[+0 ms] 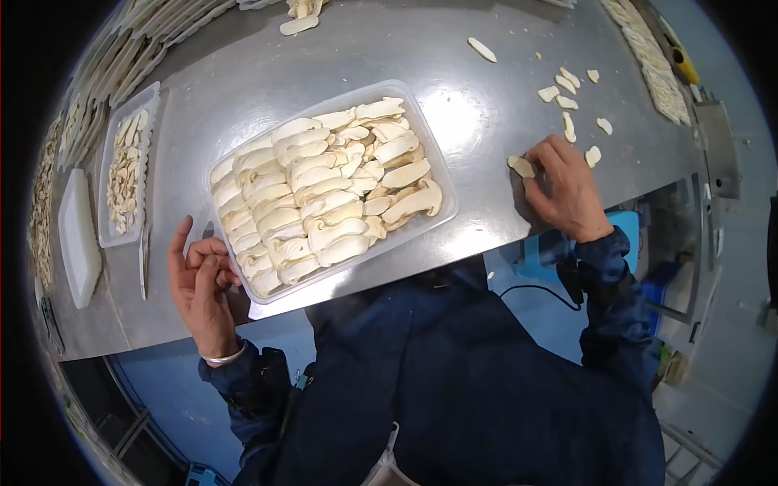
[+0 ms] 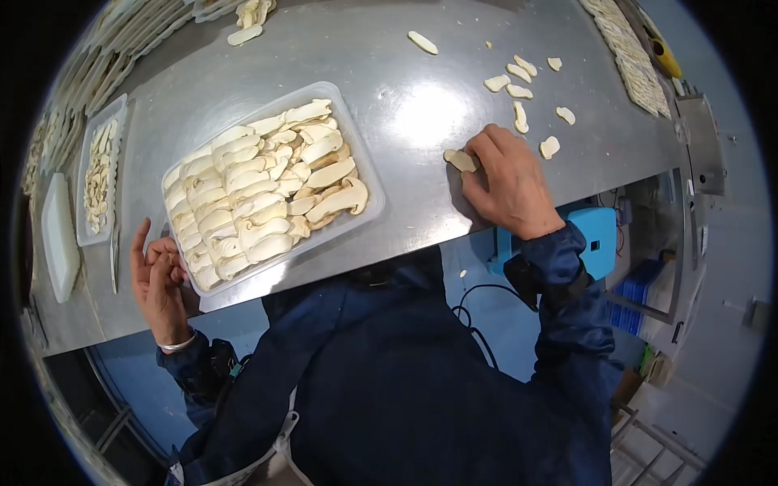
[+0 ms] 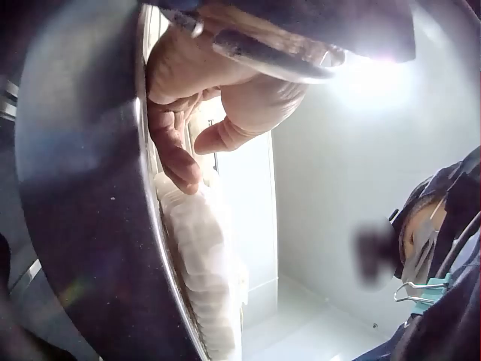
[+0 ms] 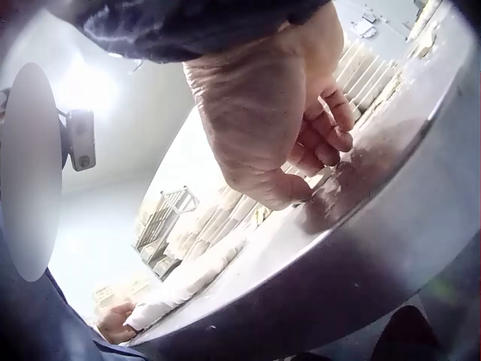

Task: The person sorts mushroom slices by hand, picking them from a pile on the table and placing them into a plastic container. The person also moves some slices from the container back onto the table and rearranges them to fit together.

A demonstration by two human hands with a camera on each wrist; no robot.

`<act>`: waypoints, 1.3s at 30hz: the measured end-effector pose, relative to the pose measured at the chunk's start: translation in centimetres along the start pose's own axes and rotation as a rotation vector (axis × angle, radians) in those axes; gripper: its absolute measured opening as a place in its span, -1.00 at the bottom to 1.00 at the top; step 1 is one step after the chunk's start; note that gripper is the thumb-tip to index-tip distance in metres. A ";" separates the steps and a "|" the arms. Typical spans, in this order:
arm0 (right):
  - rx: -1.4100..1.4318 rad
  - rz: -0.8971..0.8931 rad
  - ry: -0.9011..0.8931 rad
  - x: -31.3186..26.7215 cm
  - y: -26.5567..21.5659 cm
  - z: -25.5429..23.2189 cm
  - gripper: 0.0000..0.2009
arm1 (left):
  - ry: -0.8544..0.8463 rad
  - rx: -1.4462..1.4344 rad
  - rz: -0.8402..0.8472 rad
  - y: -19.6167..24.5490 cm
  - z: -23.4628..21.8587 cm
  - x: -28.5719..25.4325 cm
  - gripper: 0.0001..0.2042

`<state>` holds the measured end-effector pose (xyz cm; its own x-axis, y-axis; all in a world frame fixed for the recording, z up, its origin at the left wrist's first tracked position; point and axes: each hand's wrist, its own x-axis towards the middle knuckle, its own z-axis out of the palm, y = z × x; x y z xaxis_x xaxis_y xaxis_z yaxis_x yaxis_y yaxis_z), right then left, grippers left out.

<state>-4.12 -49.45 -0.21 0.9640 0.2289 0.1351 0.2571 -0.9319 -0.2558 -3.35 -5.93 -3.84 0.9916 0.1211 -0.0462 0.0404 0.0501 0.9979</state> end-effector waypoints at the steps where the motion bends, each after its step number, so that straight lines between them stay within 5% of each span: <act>1: -0.034 -0.016 0.014 0.0 0.0 0.0 -0.81 | -0.004 -0.001 0.001 0.0 0.0 0.0 -0.50; 13: -0.007 -0.108 -0.043 -0.4 -0.1 -0.4 -0.79 | -0.019 0.016 0.019 -0.2 -0.3 0.3 -0.51; 16: 0.201 0.008 -0.006 -1.1 -0.7 -1.0 -0.73 | -0.016 0.019 0.015 -0.3 -0.2 0.3 -0.51; 25: 0.174 0.037 0.047 -2.1 -1.0 0.7 -0.79 | -0.021 0.033 0.014 -0.1 -0.2 0.3 -0.52; 32: 0.094 -0.084 0.034 -4.2 -4.5 1.1 -0.63 | 0.000 0.047 0.008 0.0 0.1 0.2 -0.52; 39: 0.193 -0.021 -0.038 -4.7 -5.1 -0.3 -0.59 | -0.040 0.041 0.009 0.0 -0.1 0.4 -0.51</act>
<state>-10.00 -45.84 0.78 0.9593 0.2615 0.1069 0.2817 -0.8566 -0.4323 -2.98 -5.79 -3.86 0.9960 0.0819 -0.0365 0.0359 0.0088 0.9993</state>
